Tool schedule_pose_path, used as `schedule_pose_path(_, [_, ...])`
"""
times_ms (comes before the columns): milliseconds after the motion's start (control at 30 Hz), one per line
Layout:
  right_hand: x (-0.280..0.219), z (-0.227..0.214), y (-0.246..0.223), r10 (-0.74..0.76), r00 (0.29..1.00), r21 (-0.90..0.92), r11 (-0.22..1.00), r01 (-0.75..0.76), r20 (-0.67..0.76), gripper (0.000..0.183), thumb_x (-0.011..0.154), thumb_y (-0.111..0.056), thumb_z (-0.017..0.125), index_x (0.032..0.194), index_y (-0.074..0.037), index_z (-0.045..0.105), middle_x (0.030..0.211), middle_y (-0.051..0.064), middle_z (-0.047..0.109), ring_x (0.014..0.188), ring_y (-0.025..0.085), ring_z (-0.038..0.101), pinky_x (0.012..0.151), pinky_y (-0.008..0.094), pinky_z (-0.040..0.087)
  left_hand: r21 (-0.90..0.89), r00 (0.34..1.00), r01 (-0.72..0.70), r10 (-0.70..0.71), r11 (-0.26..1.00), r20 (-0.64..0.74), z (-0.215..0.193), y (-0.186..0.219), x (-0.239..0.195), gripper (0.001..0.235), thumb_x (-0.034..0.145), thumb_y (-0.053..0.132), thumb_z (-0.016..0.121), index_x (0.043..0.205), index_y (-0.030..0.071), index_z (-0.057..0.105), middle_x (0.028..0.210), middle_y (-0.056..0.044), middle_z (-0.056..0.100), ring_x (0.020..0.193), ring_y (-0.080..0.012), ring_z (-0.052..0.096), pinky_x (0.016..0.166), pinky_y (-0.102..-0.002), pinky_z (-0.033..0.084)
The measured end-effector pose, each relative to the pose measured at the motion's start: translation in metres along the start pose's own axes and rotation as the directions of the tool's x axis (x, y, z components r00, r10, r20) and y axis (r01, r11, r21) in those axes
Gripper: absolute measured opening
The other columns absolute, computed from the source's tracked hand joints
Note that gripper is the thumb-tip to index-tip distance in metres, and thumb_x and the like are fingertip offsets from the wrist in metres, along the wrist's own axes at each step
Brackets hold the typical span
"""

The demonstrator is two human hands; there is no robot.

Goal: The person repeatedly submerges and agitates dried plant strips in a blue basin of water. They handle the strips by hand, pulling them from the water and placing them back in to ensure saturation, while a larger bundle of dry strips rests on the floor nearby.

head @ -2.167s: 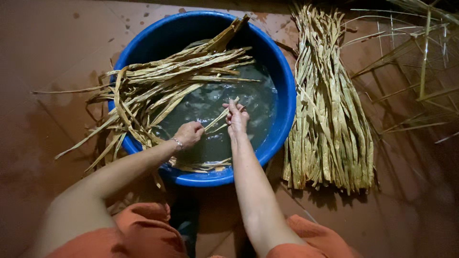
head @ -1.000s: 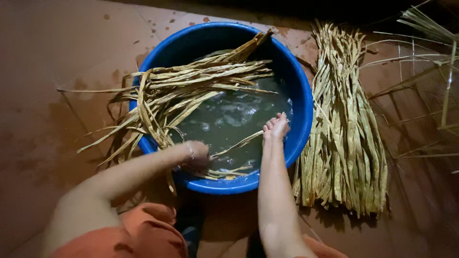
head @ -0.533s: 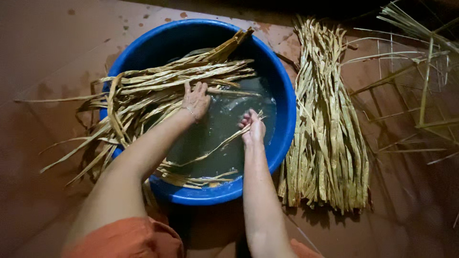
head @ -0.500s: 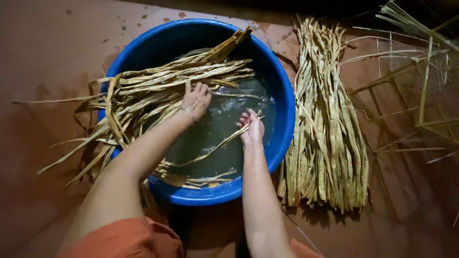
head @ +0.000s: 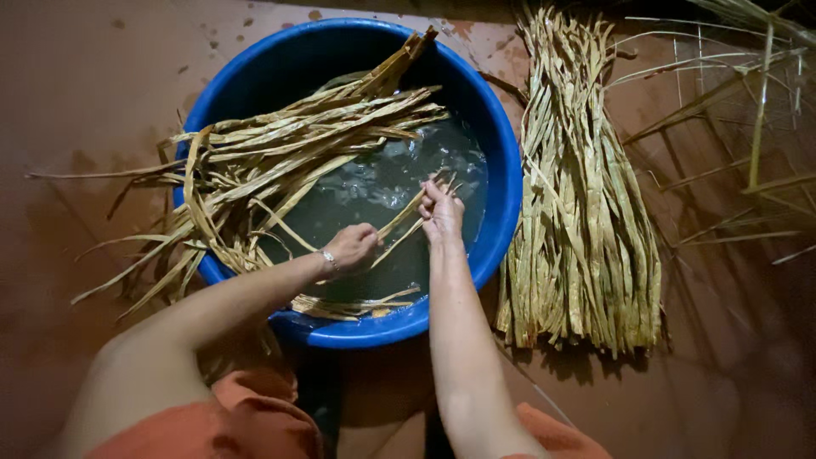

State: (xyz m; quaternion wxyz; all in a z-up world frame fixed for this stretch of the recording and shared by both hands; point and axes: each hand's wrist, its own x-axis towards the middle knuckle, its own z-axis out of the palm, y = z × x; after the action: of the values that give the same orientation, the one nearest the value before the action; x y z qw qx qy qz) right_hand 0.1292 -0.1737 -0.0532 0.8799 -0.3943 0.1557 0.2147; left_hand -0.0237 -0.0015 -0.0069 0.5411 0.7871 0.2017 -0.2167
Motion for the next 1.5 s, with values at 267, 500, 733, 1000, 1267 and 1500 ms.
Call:
schedule_pose_path(267, [-0.018,0.02,0.004,0.133,0.991,-0.369,0.92,-0.131,-0.019,0.012,0.083,-0.008,0.08,0.088,-0.004,0.069,0.076,0.007,0.071,0.045,0.006,0.047,0.038,0.022,0.033,0.101,0.923,-0.384,0.38,0.918,0.052,0.004,-0.083,0.068,0.026,0.095,0.026,0.058,0.095,0.003,0.069,0.088,-0.012,0.075,0.073,-0.0239,0.068,0.068,-0.037,0.056])
schedule_pose_path(500, [-0.035,0.036,0.006,0.12,0.988,-0.333,0.939,-0.082,0.094,0.013,0.088,-0.016,0.077,0.09,-0.008,0.067,0.075,0.005,0.072,0.043,0.007,0.047,0.039,0.023,0.035,0.175,0.946,-0.138,0.182,0.975,-0.267,0.014,-0.016,0.098,0.044,0.096,0.048,0.058,0.104,0.009,0.078,0.091,-0.017,0.077,0.077,-0.0263,0.073,0.072,-0.041,0.056])
schedule_pose_path(733, [0.023,-0.01,0.052,-0.095,0.984,-0.344,0.938,0.038,-0.149,0.023,0.093,-0.022,0.074,0.083,-0.002,0.07,0.068,0.006,0.064,0.05,0.012,0.058,0.045,0.026,0.045,0.348,0.932,-0.21,0.295,0.914,-0.212,0.048,0.006,0.085,0.052,0.104,0.051,0.044,0.099,0.009,0.073,0.104,-0.022,0.072,0.099,-0.0448,0.067,0.087,-0.054,0.053])
schedule_pose_path(1000, [0.078,-0.055,0.055,-0.166,0.923,-0.138,0.983,0.125,-0.348,0.015,0.084,-0.012,0.068,0.073,-0.006,0.06,0.061,0.005,0.055,0.048,0.015,0.051,0.044,0.028,0.04,0.509,0.944,-0.236,0.319,0.828,-0.08,0.03,0.048,-0.006,0.037,0.104,0.041,0.045,0.101,0.011,0.066,0.095,-0.025,0.071,0.09,-0.0489,0.067,0.08,-0.06,0.053])
schedule_pose_path(1267, [0.083,-0.063,0.014,-0.208,0.842,-0.067,0.977,0.202,-0.498,0.009,0.081,-0.008,0.069,0.078,-0.003,0.062,0.063,0.005,0.057,0.052,0.015,0.054,0.046,0.028,0.04,0.709,0.938,-0.262,0.345,0.655,0.028,-0.007,0.022,-0.088,0.025,0.1,0.037,0.049,0.099,0.014,0.059,0.078,-0.022,0.07,0.073,-0.0455,0.068,0.067,-0.058,0.053])
schedule_pose_path(1500, [0.078,-0.054,0.017,-0.301,0.86,0.019,0.941,0.339,-0.413,0.018,0.098,-0.022,0.062,0.094,-0.004,0.061,0.074,0.008,0.062,0.057,0.017,0.059,0.051,0.033,0.048,0.872,0.994,-0.105,0.071,0.479,0.081,-0.061,-0.013,-0.107,0.021,0.092,0.028,0.057,0.107,0.014,0.063,0.1,-0.014,0.071,0.094,-0.0304,0.069,0.077,-0.048,0.056])
